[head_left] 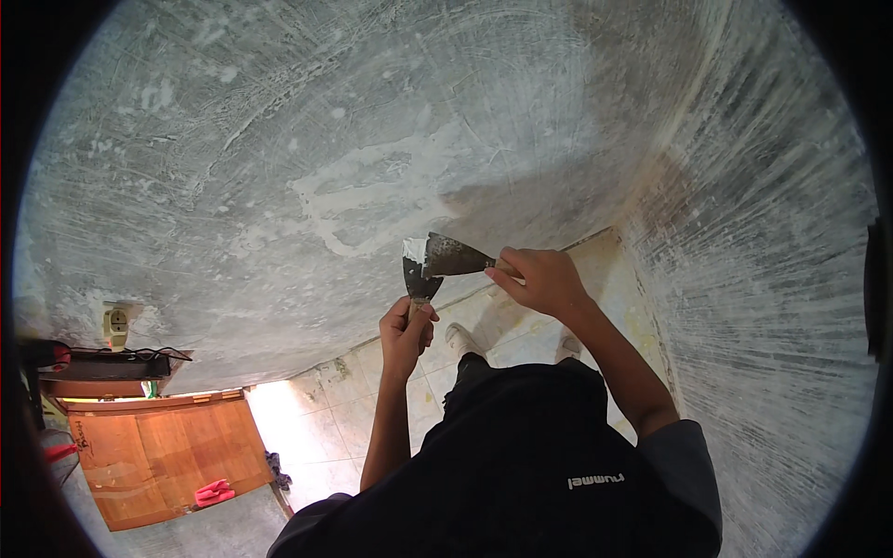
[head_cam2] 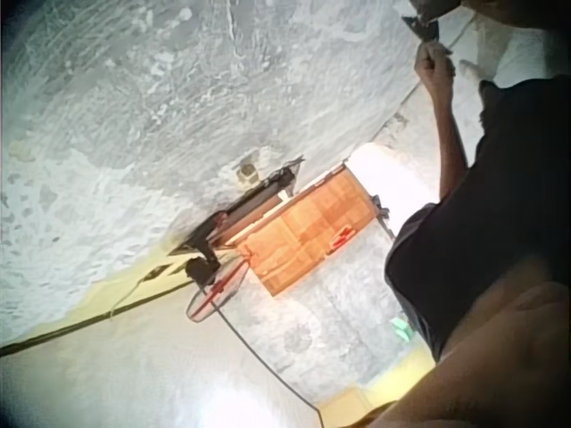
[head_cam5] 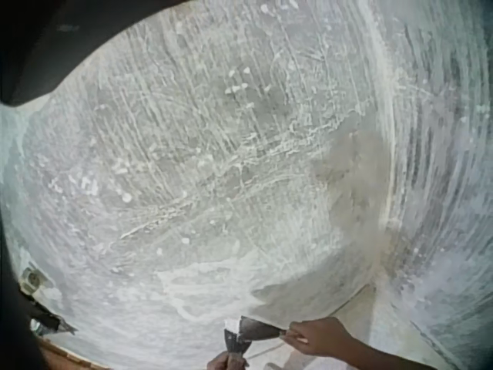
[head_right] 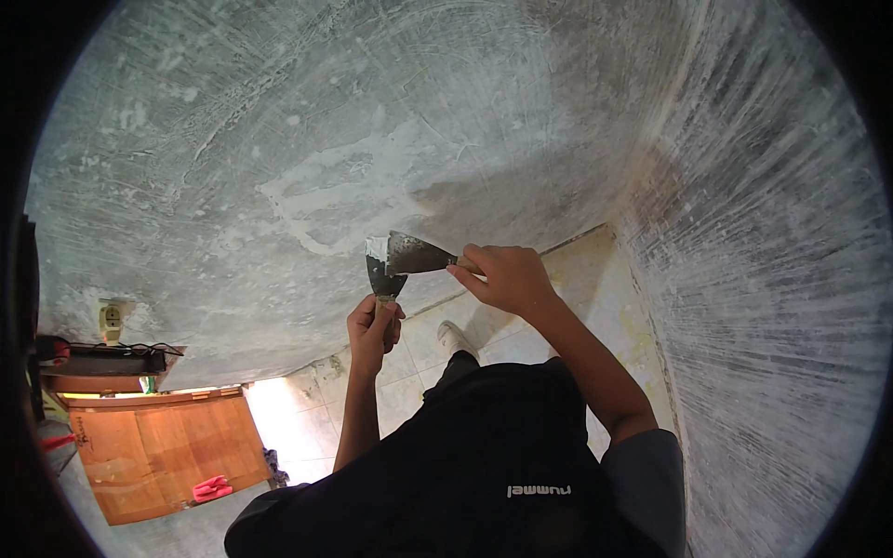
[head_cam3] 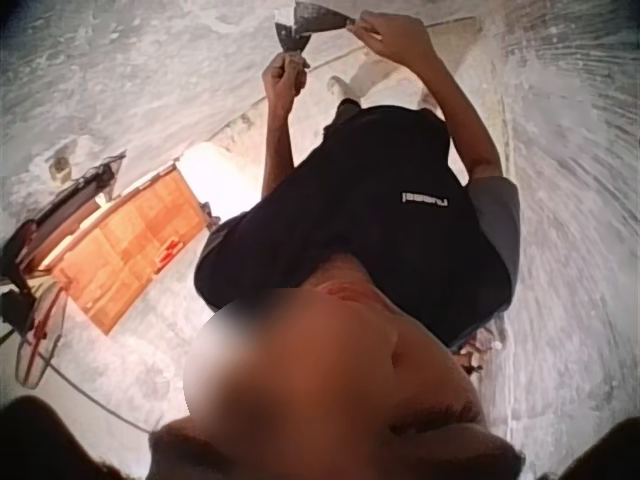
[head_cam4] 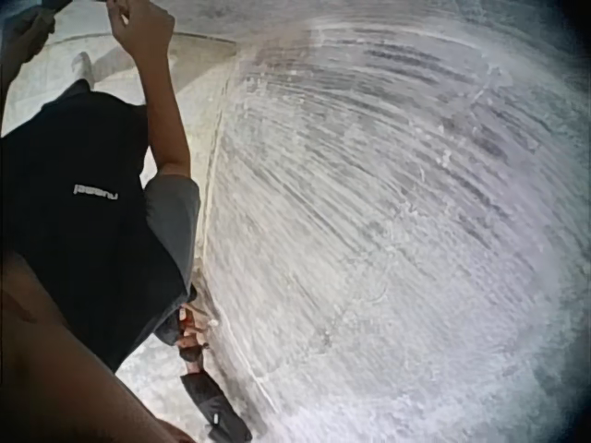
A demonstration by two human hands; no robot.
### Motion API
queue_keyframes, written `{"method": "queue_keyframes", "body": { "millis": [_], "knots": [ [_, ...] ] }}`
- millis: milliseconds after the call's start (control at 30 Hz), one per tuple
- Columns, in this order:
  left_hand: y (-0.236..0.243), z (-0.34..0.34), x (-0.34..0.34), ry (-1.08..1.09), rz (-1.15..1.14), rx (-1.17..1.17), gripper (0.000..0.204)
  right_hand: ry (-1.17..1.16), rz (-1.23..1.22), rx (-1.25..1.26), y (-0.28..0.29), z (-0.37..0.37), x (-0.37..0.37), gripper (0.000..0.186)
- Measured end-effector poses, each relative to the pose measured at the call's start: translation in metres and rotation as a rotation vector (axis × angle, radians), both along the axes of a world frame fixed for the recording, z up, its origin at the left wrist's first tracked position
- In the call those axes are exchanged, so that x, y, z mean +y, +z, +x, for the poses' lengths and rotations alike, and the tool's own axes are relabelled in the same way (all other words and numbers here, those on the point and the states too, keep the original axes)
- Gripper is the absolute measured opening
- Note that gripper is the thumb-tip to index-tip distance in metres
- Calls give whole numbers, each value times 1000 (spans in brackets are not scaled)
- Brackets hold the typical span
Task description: The person applies and smooths wall putty onto an interior wall using two scrapers.
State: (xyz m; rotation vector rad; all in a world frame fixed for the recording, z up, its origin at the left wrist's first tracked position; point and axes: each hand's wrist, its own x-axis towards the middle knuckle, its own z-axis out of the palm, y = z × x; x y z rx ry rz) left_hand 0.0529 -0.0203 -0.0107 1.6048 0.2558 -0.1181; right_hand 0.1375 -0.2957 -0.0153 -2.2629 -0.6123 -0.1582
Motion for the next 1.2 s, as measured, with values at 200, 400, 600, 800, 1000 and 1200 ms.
{"method": "queue_keyframes", "body": {
  "millis": [200, 400, 600, 800, 1000, 1200],
  "knots": [
    [-21, -3, 5, 186, -133, -55, 25, 13, -114, -172, 1, 28, -45, 32],
    [-32, -12, 8, 179, -137, -65, 26, 97, -119, -240, 67, 89, -55, 28],
    [-34, -16, 7, 217, -139, -73, 25, 182, -298, -381, 122, 131, -45, 21],
    [-35, -17, 9, 181, -127, -18, 22, 171, -581, -402, 158, 143, -29, 20],
    [-38, -14, 5, 195, -135, -21, 23, 162, -561, -472, 162, 153, -27, 21],
    [-39, -17, 8, 163, -130, 6, 23, 162, -482, -497, 159, 150, -42, 22]
  ]
}}
